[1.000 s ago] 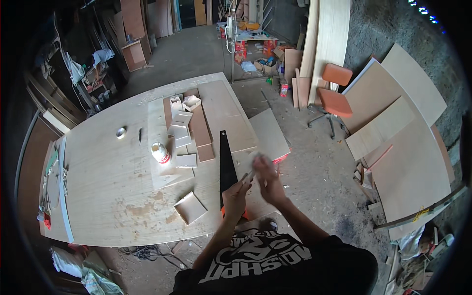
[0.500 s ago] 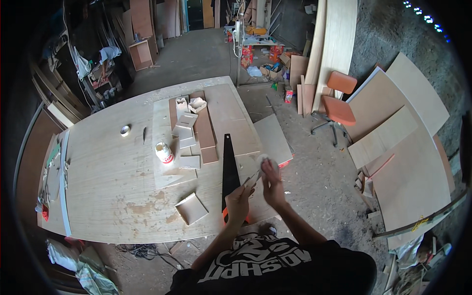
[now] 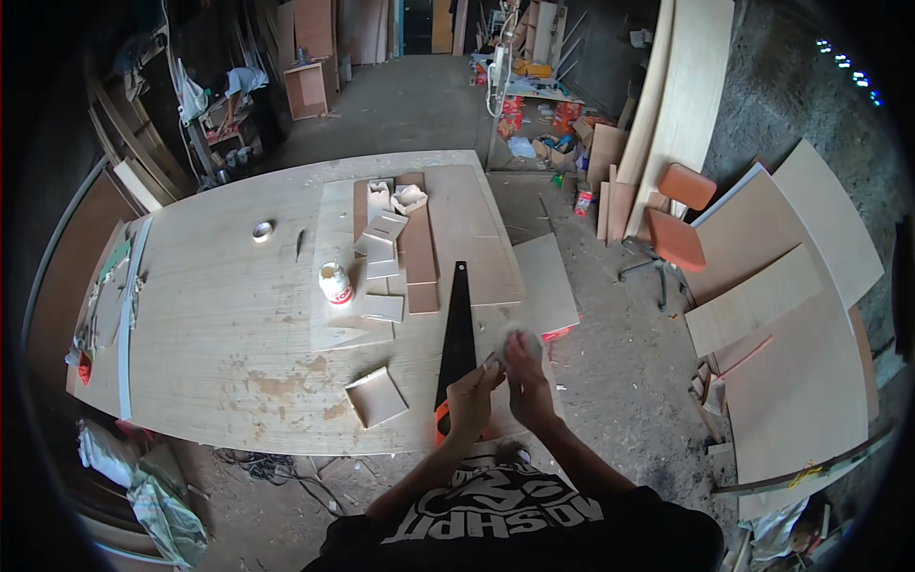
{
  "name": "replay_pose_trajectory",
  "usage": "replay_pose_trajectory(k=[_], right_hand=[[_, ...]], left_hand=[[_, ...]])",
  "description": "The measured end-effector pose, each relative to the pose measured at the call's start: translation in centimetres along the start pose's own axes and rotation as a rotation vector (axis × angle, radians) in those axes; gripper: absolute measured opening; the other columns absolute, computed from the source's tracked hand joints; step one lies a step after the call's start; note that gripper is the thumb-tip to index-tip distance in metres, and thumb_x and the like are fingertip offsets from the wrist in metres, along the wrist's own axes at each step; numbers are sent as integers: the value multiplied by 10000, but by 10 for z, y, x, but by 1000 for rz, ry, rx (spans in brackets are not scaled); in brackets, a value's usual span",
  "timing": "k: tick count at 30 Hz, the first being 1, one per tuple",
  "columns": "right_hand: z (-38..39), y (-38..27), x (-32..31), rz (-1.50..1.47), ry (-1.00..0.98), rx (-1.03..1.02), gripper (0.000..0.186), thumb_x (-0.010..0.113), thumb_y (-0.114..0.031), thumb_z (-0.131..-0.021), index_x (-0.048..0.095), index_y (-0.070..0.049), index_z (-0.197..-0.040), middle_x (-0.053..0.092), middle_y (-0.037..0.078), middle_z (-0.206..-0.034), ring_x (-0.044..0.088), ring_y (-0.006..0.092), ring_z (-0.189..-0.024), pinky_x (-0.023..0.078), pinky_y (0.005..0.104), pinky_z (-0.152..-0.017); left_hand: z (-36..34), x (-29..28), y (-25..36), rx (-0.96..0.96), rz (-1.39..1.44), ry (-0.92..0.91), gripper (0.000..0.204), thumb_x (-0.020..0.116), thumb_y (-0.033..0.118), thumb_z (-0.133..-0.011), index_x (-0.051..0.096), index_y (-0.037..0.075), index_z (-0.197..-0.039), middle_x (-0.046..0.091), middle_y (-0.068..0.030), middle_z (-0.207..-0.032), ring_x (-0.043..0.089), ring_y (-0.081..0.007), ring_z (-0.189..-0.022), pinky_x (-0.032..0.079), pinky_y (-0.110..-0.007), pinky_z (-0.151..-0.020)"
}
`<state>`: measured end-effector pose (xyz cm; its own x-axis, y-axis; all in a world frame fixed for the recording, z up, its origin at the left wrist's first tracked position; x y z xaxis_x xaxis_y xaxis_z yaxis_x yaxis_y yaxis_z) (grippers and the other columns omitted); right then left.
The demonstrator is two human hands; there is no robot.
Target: Sawing a small piece of wood with a hand saw and then sanding the edges with a sanding pad.
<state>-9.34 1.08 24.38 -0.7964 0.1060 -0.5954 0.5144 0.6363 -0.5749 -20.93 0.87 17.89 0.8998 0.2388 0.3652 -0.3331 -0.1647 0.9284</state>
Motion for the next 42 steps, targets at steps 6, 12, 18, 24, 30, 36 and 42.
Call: replay_pose_trajectory(k=[6,12,18,24,30,36,42], right_hand=[[1,13,6,23,-35,57,474,470,26,-886,419,26,-1357,396,203,-1434,320,386,-1363,266,465,-1123],[-2,24,7,-67,79,151,430,423,-5,-938,419,1,-1368,420,218,-1417,342,388,-1352,298,418,-1107],[3,36,15,-126,34,227,439,438,35,-914,443,8,-1352,413,218,-1423,345,376,-1355,326,424,-1089],[0,13,12,18,19,29,416,419,23,-933,445,7,-1348,446,216,-1397,397,339,-1332,346,383,-1076],[7,-7,26,-10,-74,-44,488,429,41,-883,440,-10,-1368,404,198,-1437,332,327,-1375,287,440,-1113],[5,-14,25,-66,-86,-13,468,439,64,-861,490,5,-1322,444,190,-1411,365,323,-1356,313,402,-1106],[3,9,20,-129,21,62,431,438,35,-893,489,7,-1320,421,191,-1429,370,316,-1355,334,396,-1090]], left_hand=[[-1,-5,-7,-28,-46,-29,228,582,145,-940,675,-58,-989,699,-62,-832,651,-98,-819,524,-235,-767],[0,-10,-5,42,-226,-63,222,581,143,-944,667,-48,-1019,703,-58,-844,625,-69,-815,493,-212,-743],[3,-19,4,35,-153,-45,213,570,128,-946,664,-31,-1051,695,-67,-822,605,-59,-802,482,-214,-719],[11,-28,11,11,-131,15,215,586,137,-940,663,-29,-1052,686,-55,-799,575,-41,-764,463,-206,-685],[13,-26,15,14,-125,6,214,590,155,-943,667,-31,-1017,661,-19,-769,516,-10,-761,446,-198,-664],[20,-27,-2,-73,-94,-30,247,548,165,-965,673,-19,-1072,692,-15,-847,575,-39,-756,473,-209,-676],[24,-24,7,-4,-228,-43,249,548,181,-970,681,-9,-1064,657,12,-778,510,-32,-647,422,-211,-558]])
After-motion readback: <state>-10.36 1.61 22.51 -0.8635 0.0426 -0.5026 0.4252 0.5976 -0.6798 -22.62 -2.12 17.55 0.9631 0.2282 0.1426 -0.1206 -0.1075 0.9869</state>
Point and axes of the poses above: each hand's wrist, its own z-axis away from the middle knuckle, its own x-axis out of the palm, y = z × x, the point moved 9 cm from there along -z, towards the middle knuckle
